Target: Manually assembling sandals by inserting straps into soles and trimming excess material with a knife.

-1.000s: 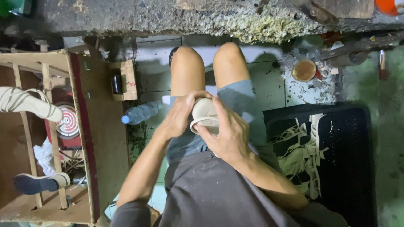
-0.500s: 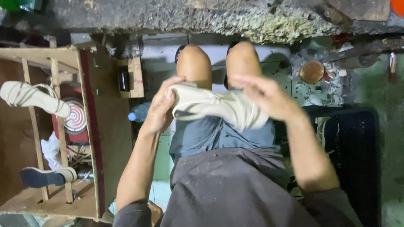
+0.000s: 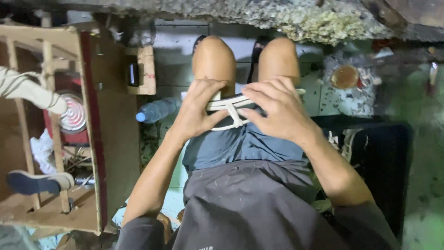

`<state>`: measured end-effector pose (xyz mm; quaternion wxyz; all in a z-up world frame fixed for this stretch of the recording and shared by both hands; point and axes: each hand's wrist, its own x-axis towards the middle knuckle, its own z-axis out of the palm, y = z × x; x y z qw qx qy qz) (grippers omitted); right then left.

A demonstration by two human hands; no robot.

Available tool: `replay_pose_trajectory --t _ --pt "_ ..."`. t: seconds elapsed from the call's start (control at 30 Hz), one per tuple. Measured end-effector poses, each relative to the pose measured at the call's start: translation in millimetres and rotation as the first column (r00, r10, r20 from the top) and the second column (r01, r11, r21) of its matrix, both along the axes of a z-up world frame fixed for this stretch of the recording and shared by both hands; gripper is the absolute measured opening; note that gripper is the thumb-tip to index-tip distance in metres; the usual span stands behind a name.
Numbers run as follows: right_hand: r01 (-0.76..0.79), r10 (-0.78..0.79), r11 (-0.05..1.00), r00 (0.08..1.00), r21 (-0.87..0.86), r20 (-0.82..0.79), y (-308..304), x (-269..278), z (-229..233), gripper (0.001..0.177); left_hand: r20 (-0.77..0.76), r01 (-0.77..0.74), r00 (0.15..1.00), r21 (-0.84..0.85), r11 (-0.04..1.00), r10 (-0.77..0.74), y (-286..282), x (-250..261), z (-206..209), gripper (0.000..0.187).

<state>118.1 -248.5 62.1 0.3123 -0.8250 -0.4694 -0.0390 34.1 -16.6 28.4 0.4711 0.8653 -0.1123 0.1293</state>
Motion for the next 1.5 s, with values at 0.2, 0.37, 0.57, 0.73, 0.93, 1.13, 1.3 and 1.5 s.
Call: replay_pose_trajectory --t 0.2,0.37,0.57,0.73,0.93,1.13,1.3,1.5 --pt "-0.04 0.038 0.998 0.998 -0.039 -0.058 14 -2 3 0.02 -0.039 -0.008 0.999 -0.064 0.998 0.005 0 -7 12 0.057" --pt "-0.05 0.043 0.997 0.991 -0.055 -0.126 13 -2 6 0.023 -0.053 -0.035 0.998 -0.143 0.989 0.027 -5 -8 12 0.049" --pt "-0.086 0.087 0.996 0.981 0.017 -0.173 18 -4 9 0.024 -0.034 -0.024 0.999 -0.12 0.992 0.02 -4 -11 16 0.05" --pt "-0.051 0.055 0.997 0.996 0.059 -0.064 29 -11 0 0.025 -0.064 0.021 0.997 -0.137 0.99 -0.03 2 -11 19 0.054" --pt "0.012 -0.013 0.999 1.0 0.046 0.014 34 -14 -10 0.021 -0.068 -0.113 0.993 -0.213 0.97 0.1 -10 -13 10 0.044" --pt "-0.223 0.216 0.975 0.942 0.002 -0.256 23 9 27 0.024 -0.141 -0.048 0.99 -0.133 0.99 0.029 -4 -13 25 0.051" --pt "-0.236 0.211 0.961 0.962 -0.144 -0.172 10 14 25 0.039 -0.082 -0.082 0.994 -0.151 0.985 0.07 -4 -13 33 0.05" --pt "-0.17 0.172 0.984 0.984 -0.056 0.049 10 10 -12 0.037 0.085 -0.436 0.888 -0.163 0.885 0.453 -26 4 18 0.049"
